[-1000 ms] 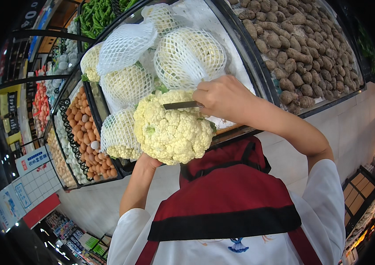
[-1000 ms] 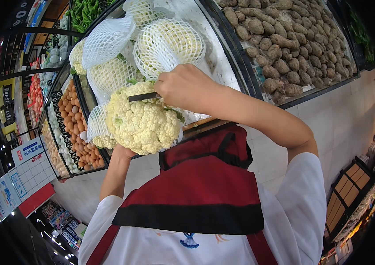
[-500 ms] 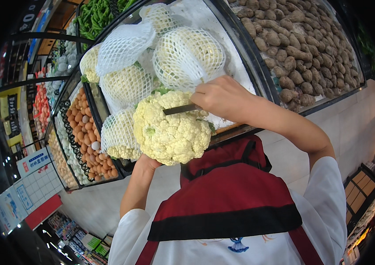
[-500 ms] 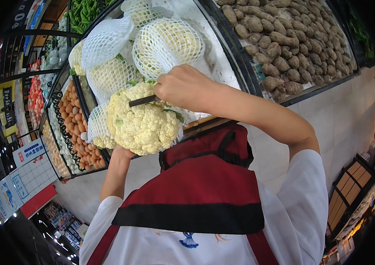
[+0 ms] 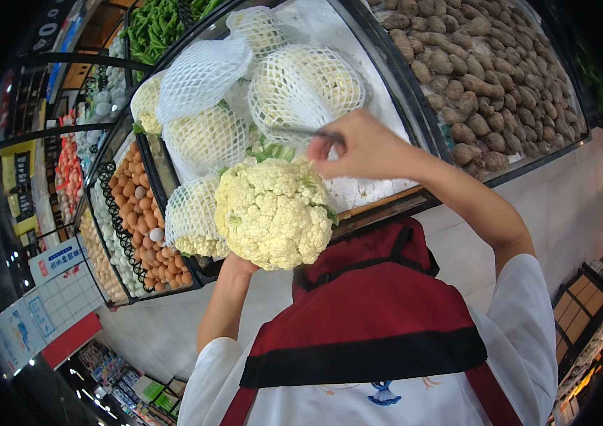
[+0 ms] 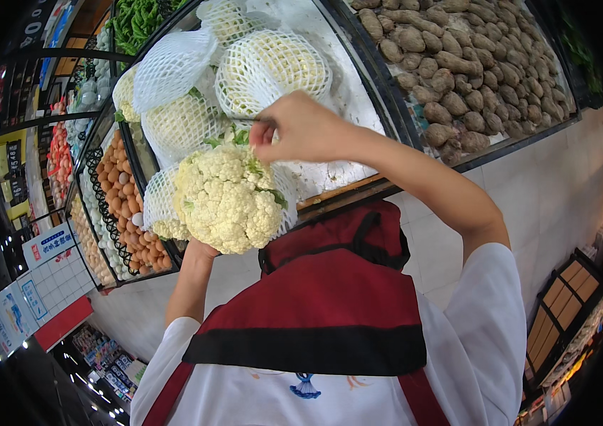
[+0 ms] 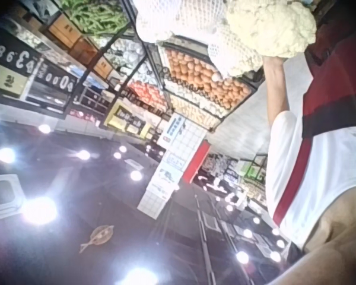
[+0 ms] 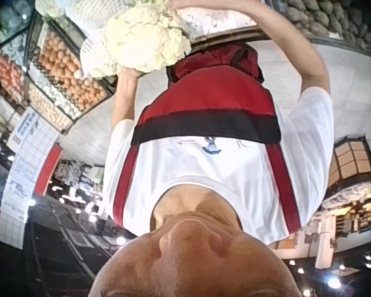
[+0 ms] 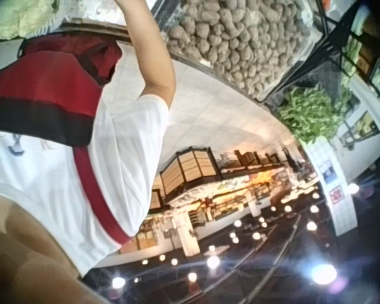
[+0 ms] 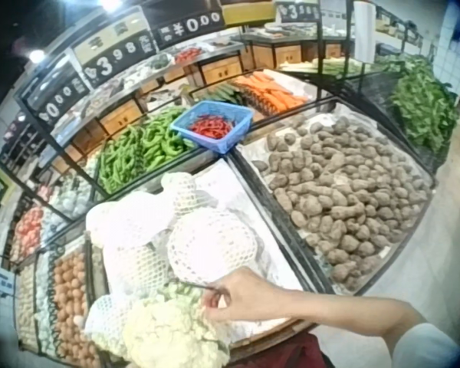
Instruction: The person removes protective foam netting from several cauliflower heads and uses a knife to trim the stems and outer leaves. The trimmed cauliflower heads are placed back on the display shelf.
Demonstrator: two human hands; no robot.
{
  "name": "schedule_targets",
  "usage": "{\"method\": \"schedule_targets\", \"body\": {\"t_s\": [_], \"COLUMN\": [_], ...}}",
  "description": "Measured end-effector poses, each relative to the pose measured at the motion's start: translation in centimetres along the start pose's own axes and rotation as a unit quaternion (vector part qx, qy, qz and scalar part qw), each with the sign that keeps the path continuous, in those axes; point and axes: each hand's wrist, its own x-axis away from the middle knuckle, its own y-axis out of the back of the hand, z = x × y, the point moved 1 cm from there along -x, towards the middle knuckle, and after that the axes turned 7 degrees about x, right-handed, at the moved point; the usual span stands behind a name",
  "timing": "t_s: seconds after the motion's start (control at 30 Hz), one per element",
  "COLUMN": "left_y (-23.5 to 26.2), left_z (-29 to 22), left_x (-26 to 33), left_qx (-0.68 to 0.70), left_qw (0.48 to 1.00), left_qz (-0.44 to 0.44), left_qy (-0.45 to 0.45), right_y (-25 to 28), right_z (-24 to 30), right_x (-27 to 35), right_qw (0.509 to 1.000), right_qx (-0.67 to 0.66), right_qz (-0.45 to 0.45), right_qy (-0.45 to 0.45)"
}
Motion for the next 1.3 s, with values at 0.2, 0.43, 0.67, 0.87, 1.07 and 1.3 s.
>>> {"method": "schedule_targets", "body": {"t_s": [0.2,0.43,0.67,0.87,1.07,1.3], "left_y": [0.4,0.3,0.3,1.4,1.1,-2.0], "left_z": [-0.1,-0.9,0.0,0.9,1.8,2.5], "left_x": [-0.2,-0.9,-0.4,0.8,-1.1,-2.0], "left_qx": [0.047,0.012,-0.032,-0.209,-0.038,0.138], "left_qw": [0.996,0.995,0.992,0.965,0.995,0.987], "left_qz": [0.063,0.075,0.088,0.109,-0.075,-0.077], "left_qy": [-0.03,-0.071,-0.083,-0.117,-0.051,-0.015], "right_y": [0.5,-1.3,-0.9,-0.9,-0.6,-2.2], "right_z": [-2.4,-1.1,2.6,1.8,-0.4,-3.8], "right_x": [1.5,2.3,2.6,2.9,4.1,7.4], "right_qw": [0.989,0.985,0.986,0.986,0.99,0.964], "right_qx": [-0.019,0.095,-0.127,-0.038,0.045,0.191], "right_qz": [0.006,-0.14,-0.078,-0.134,-0.077,-0.094], "right_qy": [-0.149,-0.024,-0.077,-0.086,-0.108,-0.158]}}
